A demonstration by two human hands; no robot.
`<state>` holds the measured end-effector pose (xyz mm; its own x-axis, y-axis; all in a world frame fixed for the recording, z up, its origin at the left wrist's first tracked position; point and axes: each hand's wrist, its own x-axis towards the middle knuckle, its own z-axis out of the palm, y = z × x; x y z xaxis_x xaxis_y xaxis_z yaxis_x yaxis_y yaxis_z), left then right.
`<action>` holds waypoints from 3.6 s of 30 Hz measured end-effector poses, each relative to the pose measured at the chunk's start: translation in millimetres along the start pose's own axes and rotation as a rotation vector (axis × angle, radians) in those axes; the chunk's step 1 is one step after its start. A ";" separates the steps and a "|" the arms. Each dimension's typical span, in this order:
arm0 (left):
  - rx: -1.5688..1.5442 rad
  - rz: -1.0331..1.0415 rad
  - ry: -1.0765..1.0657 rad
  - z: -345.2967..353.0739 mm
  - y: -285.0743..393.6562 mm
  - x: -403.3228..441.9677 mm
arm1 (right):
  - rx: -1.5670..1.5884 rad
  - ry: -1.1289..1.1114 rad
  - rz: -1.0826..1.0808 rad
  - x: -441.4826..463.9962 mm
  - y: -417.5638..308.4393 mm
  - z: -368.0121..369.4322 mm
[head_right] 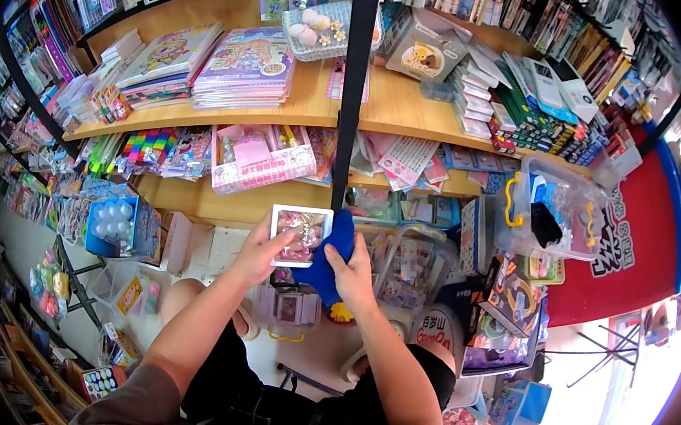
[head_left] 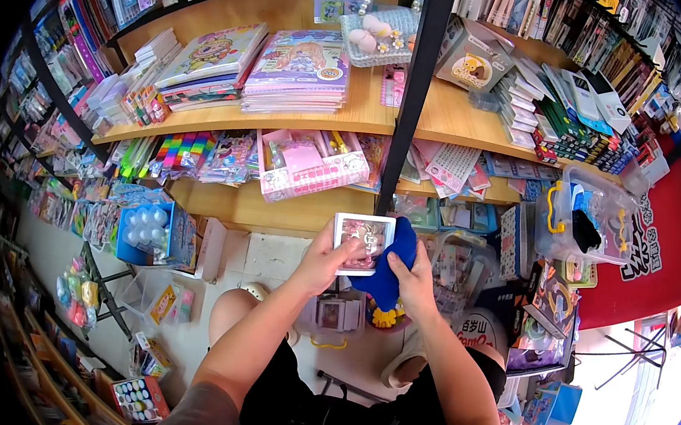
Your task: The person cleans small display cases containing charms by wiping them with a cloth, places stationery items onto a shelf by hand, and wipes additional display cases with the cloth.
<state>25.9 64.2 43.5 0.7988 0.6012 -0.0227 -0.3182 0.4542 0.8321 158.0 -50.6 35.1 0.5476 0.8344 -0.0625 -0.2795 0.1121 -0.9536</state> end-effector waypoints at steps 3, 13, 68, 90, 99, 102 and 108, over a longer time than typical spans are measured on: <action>0.021 -0.034 0.017 7.7 -4.2 -3.1 | 0.086 0.094 0.049 1.3 -6.4 3.0; -0.109 -0.013 0.068 5.0 0.1 -6.2 | 0.195 -0.051 0.096 -3.2 -12.4 -1.3; 0.347 -0.002 -0.029 18.8 -33.1 0.0 | -0.600 0.406 -0.321 15.7 -14.5 -23.2; 0.394 0.086 -0.190 3.1 -49.9 -18.4 | -1.129 0.365 -0.197 13.2 -5.0 10.4; 0.893 -0.123 -0.285 0.1 -61.5 -32.1 | -1.185 -0.019 -0.648 -6.1 11.1 23.9; 0.711 -0.129 -0.285 -6.1 -67.8 -30.7 | -1.018 0.109 -0.453 -3.0 19.0 20.2; 0.397 0.021 -0.202 -10.2 -55.7 -29.7 | -1.181 0.345 -0.358 9.1 20.2 -1.9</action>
<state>14.7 27.7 -7.9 0.8903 0.4496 0.0725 -0.1463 0.1317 0.9804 158.8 -41.8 14.7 0.6716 0.6547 0.3468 0.6941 -0.3924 -0.6035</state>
